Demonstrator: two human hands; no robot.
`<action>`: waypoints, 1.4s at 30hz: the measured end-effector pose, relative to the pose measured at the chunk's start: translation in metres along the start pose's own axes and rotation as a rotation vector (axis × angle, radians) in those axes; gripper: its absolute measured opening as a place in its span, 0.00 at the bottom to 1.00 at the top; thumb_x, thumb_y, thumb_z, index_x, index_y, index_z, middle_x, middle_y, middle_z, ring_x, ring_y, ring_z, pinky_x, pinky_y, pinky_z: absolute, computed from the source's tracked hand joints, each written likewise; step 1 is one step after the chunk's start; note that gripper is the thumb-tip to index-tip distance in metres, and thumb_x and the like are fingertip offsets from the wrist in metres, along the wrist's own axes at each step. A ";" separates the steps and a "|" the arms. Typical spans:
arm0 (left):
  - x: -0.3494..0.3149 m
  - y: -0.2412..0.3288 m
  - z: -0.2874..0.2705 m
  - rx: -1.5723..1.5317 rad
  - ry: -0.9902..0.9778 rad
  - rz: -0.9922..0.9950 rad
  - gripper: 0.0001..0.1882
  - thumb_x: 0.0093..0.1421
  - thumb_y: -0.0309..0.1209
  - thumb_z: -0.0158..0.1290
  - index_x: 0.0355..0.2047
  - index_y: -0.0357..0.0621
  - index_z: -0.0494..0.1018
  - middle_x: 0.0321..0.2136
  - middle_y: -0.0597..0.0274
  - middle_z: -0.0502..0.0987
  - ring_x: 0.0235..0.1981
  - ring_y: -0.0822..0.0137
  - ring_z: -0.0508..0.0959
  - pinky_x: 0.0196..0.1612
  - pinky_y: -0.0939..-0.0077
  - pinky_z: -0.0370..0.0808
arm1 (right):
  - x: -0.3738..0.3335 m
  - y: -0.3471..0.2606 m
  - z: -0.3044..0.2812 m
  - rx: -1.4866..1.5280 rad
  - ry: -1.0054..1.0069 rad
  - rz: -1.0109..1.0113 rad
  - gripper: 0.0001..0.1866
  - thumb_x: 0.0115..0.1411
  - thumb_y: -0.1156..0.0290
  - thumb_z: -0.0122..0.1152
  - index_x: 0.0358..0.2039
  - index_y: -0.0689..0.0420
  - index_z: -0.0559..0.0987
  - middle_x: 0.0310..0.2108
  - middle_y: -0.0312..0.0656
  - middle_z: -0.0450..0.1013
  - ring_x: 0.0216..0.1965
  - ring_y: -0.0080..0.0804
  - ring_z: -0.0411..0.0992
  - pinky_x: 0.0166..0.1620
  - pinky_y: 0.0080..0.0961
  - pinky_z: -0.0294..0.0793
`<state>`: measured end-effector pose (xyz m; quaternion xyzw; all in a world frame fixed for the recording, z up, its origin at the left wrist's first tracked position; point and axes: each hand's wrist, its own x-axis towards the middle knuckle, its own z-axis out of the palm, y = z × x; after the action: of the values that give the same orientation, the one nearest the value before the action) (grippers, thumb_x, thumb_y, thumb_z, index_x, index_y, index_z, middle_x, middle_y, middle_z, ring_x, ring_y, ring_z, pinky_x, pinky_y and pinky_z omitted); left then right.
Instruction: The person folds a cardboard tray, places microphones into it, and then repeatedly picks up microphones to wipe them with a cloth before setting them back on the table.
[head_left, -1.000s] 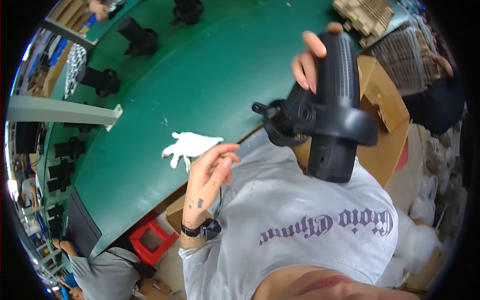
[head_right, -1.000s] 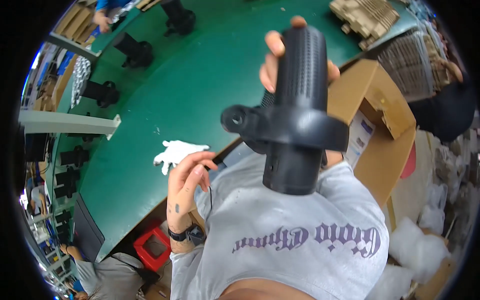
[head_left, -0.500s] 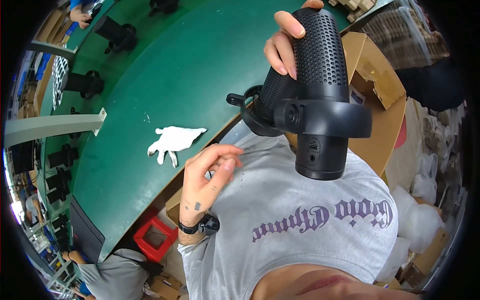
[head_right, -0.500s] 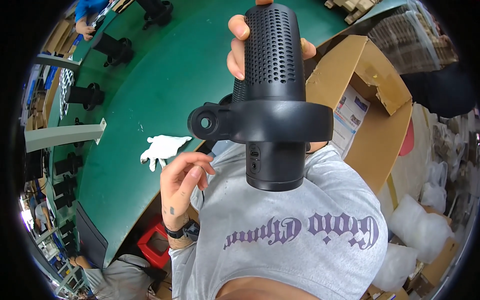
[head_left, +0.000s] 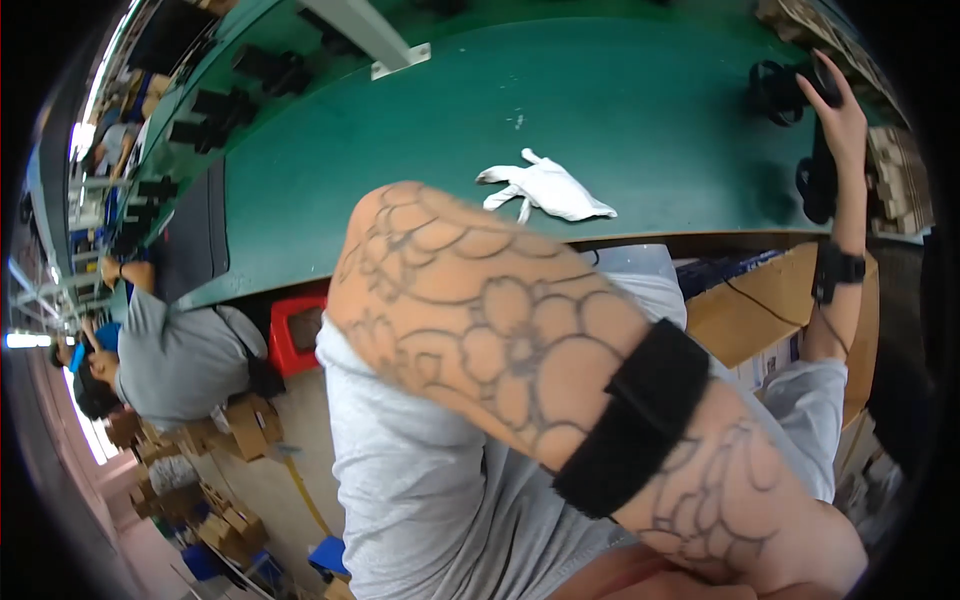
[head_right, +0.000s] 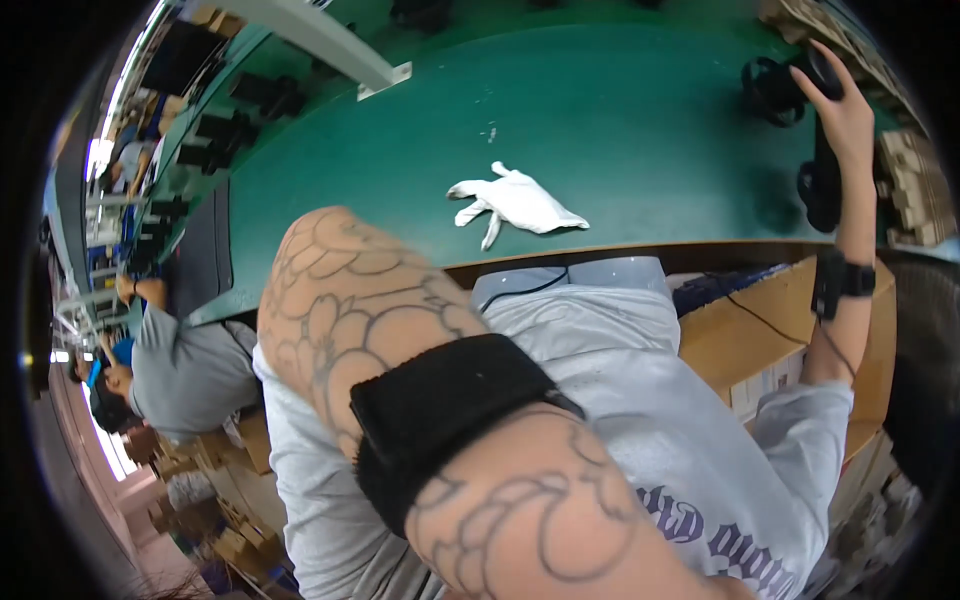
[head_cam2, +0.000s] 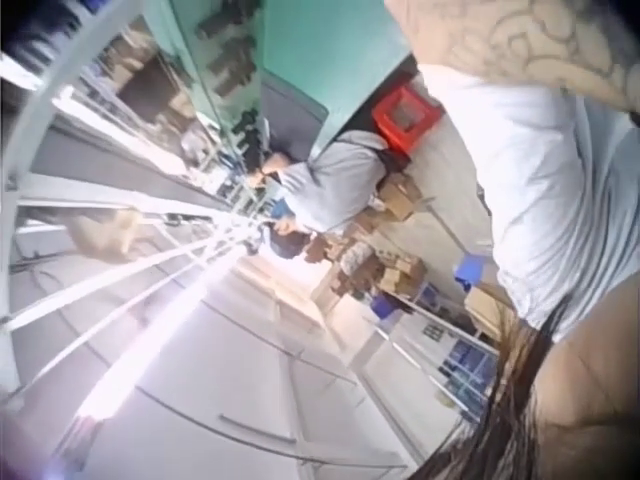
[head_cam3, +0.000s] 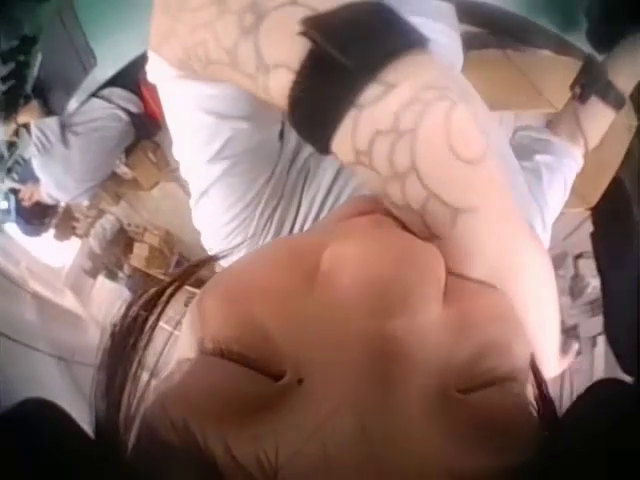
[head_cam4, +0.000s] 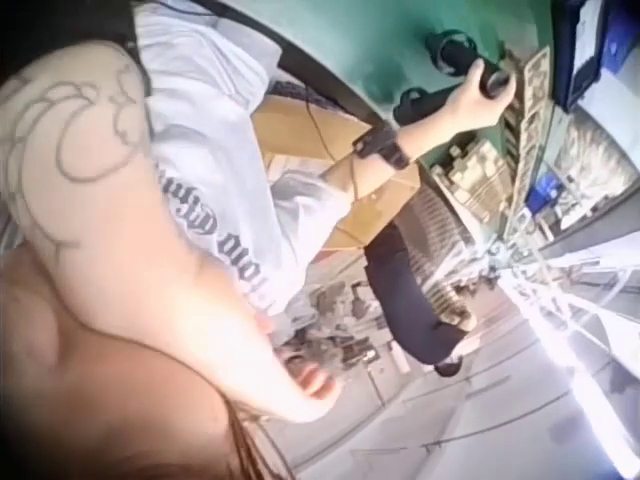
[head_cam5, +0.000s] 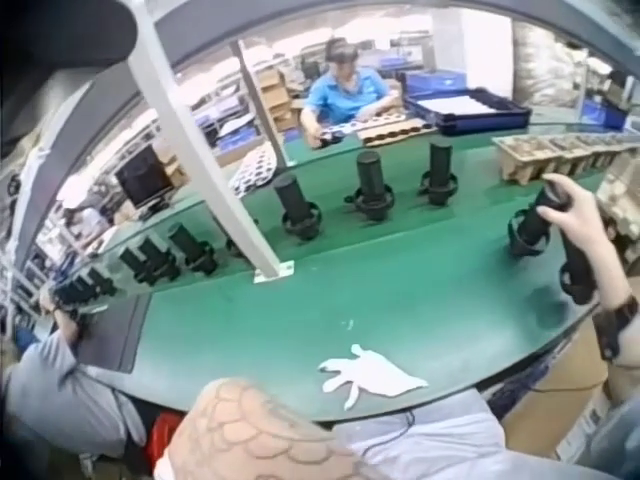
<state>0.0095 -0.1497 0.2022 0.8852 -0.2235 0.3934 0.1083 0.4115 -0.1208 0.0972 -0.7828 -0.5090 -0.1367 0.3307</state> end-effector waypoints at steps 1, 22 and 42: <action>0.000 0.002 -0.002 0.001 0.002 -0.017 0.09 0.49 0.24 0.52 0.32 0.44 0.76 0.29 0.62 0.79 0.28 0.66 0.76 0.30 0.75 0.74 | -0.001 0.003 0.007 0.004 0.015 -0.001 0.27 0.53 0.56 0.66 0.55 0.44 0.73 0.46 0.38 0.74 0.47 0.25 0.72 0.48 0.20 0.68; -0.212 -0.132 -0.080 0.266 0.498 -0.970 0.10 0.60 0.24 0.44 0.42 0.38 0.70 0.35 0.53 0.76 0.35 0.64 0.75 0.43 0.71 0.71 | -0.012 -0.106 -0.021 0.108 0.519 -0.463 0.21 0.48 0.75 0.66 0.45 0.59 0.76 0.43 0.45 0.74 0.45 0.38 0.72 0.48 0.27 0.69; -0.352 -0.171 -0.034 0.684 0.066 -1.469 0.19 0.54 0.30 0.50 0.47 0.41 0.67 0.52 0.53 0.66 0.56 0.53 0.62 0.58 0.57 0.56 | 0.181 -0.208 0.158 -0.385 -0.597 -0.339 0.50 0.43 0.66 0.65 0.66 0.39 0.51 0.48 0.54 0.68 0.42 0.50 0.73 0.44 0.39 0.75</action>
<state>-0.1379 0.1219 -0.0404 0.7780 0.5508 0.2942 0.0690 0.2885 0.1657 0.1585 -0.7408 -0.6699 -0.0485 -0.0121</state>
